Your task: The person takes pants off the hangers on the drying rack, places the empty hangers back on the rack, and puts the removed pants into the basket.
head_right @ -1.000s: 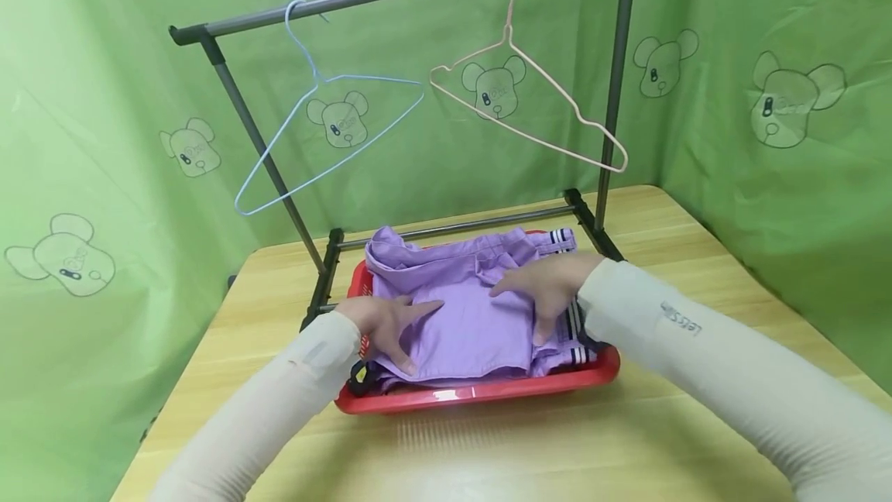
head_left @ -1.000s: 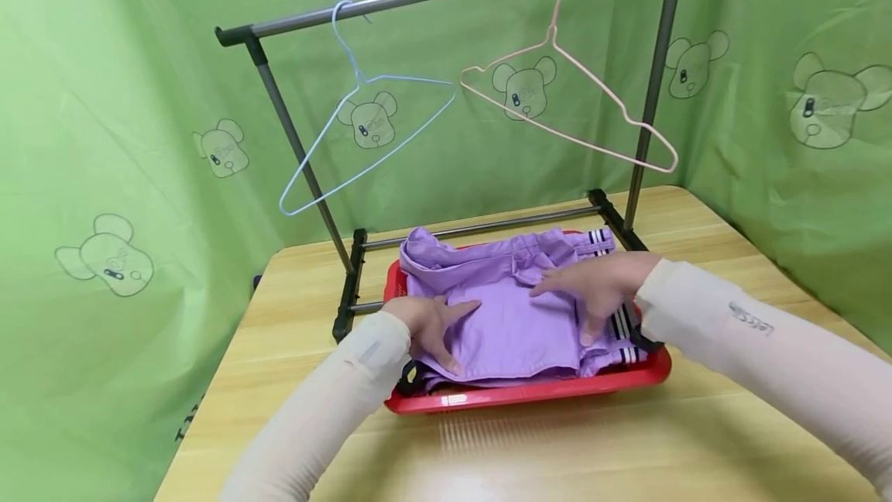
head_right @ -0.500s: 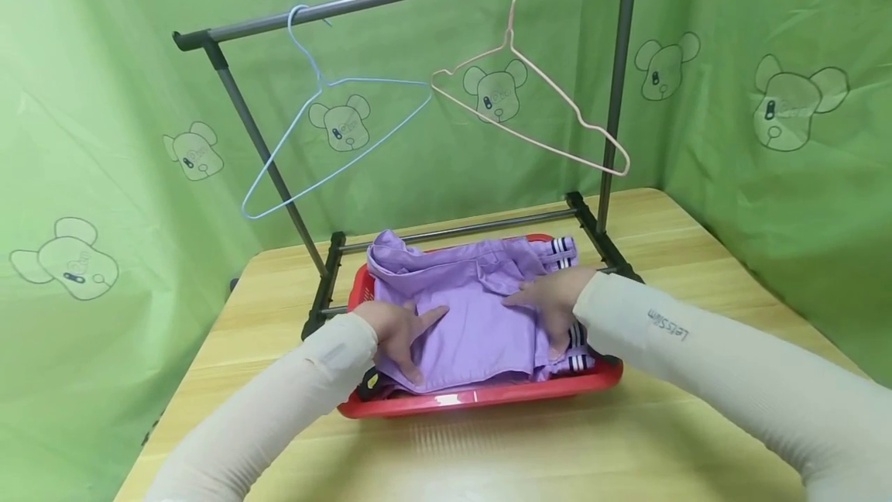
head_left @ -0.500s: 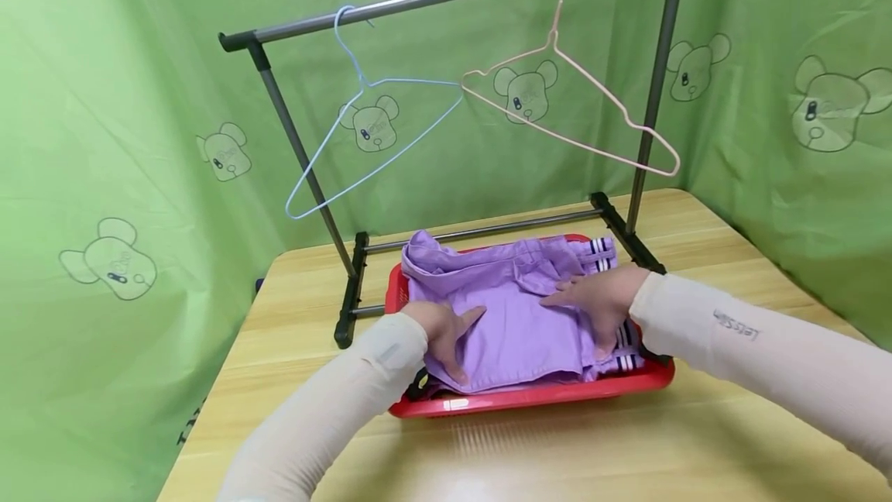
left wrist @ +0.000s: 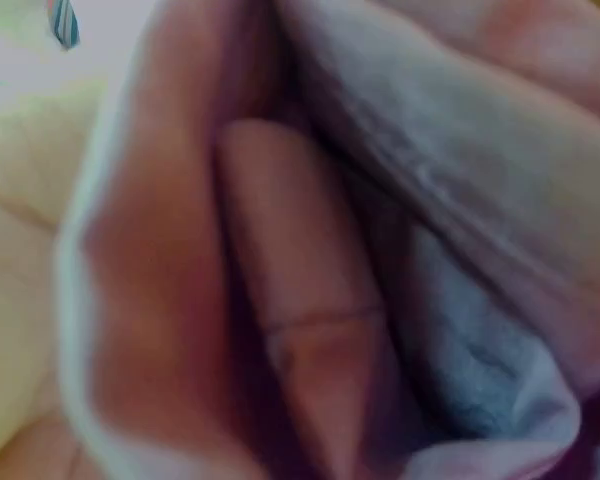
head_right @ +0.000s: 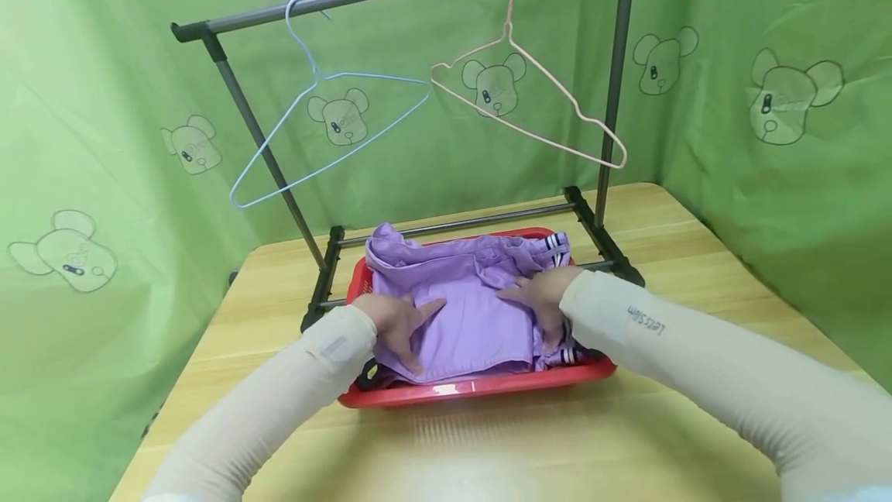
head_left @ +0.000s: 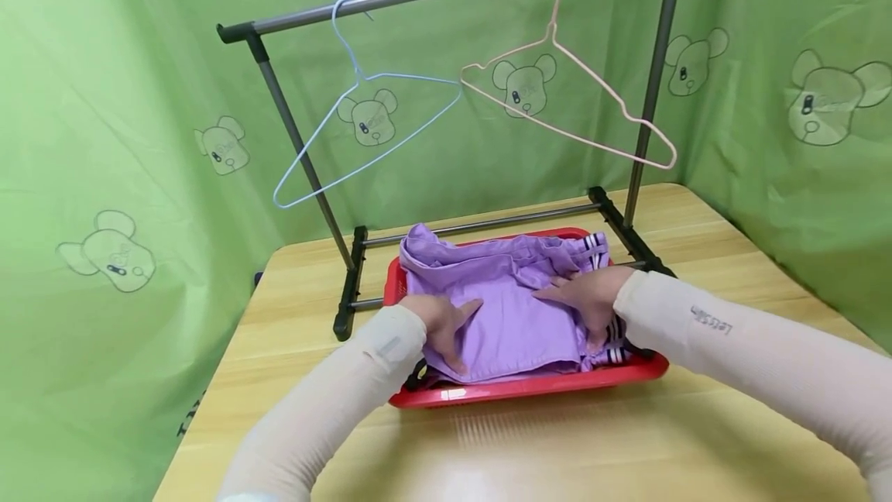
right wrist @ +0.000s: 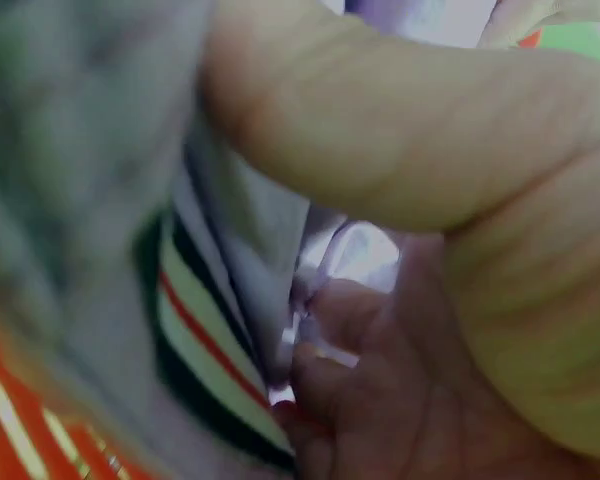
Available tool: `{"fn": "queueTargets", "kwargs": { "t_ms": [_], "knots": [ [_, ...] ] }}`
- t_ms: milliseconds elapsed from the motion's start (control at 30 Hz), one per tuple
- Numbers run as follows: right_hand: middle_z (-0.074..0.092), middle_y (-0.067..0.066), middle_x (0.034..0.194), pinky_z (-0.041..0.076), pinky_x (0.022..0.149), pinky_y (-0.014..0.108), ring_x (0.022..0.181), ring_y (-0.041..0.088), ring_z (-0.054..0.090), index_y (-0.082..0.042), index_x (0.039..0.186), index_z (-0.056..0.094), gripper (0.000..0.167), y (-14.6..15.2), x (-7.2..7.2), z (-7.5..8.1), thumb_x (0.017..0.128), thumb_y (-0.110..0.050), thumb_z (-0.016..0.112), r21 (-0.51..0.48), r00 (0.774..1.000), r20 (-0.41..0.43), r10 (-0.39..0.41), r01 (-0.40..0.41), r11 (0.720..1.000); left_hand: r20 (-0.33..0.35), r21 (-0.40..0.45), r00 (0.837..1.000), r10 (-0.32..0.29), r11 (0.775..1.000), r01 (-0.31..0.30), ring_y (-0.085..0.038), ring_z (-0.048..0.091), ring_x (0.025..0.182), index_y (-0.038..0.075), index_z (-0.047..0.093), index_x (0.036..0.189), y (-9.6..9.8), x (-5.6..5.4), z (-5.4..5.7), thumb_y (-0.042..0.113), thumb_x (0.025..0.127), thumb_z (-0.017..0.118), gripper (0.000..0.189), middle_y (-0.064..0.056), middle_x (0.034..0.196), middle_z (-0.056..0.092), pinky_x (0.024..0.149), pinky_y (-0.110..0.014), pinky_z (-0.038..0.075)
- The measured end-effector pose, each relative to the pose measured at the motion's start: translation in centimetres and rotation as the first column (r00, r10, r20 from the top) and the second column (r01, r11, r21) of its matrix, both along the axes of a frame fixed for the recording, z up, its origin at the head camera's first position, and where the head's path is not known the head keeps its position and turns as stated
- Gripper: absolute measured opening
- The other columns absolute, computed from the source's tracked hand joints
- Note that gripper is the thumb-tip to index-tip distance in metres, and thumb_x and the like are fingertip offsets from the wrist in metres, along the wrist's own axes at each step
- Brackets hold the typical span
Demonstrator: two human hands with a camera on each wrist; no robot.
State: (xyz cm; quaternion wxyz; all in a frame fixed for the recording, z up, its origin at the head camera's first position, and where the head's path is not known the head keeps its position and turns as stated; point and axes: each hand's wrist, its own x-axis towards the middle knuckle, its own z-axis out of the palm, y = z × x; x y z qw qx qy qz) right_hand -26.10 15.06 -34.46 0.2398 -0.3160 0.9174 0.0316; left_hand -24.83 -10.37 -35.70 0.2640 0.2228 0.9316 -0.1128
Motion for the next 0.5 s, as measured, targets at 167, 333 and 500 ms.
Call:
{"fn": "queueTargets", "kwargs": {
  "t_ms": [167,333,500],
  "knots": [
    [0.032,0.027,0.149,0.034,0.099,0.064,0.131,0.049,0.036,-0.014,0.149,0.037,0.100,0.8,-0.6,0.5,0.064,-0.024,0.090,-0.084,0.999,0.023,0.026,-0.024,0.996,0.060,0.107,0.998,0.017,0.994,-0.023,-0.019,0.040,0.133,0.032,0.010,0.156,-1.0,-0.3,0.9,0.061,0.073,0.076,0.110,-0.007,0.150,0.039,0.108,-0.037,0.032],
    [0.045,0.030,0.138,0.032,0.101,0.064,0.125,0.049,0.042,-0.005,0.143,0.045,0.080,2.7,-0.8,1.5,0.079,-0.040,0.078,-0.275,0.999,-0.035,0.026,-0.034,0.961,0.080,0.268,0.997,0.004,0.963,-0.026,-0.026,0.034,0.138,0.025,0.012,0.156,-2.3,0.0,2.6,0.054,0.081,0.071,0.100,-0.008,0.154,0.032,0.112,-0.042,0.025],
    [0.063,0.020,0.118,0.047,0.092,0.052,0.106,0.035,0.062,0.003,0.125,0.058,0.049,5.0,-0.4,2.2,0.087,-0.024,0.073,-0.524,0.982,-0.181,-0.054,-0.049,0.850,-0.062,0.408,0.998,0.001,0.912,0.025,-0.028,0.039,0.135,0.014,0.028,0.153,-4.3,0.8,3.9,0.045,0.087,0.070,0.084,-0.008,0.149,0.041,0.110,-0.044,0.029]
  ]
}}
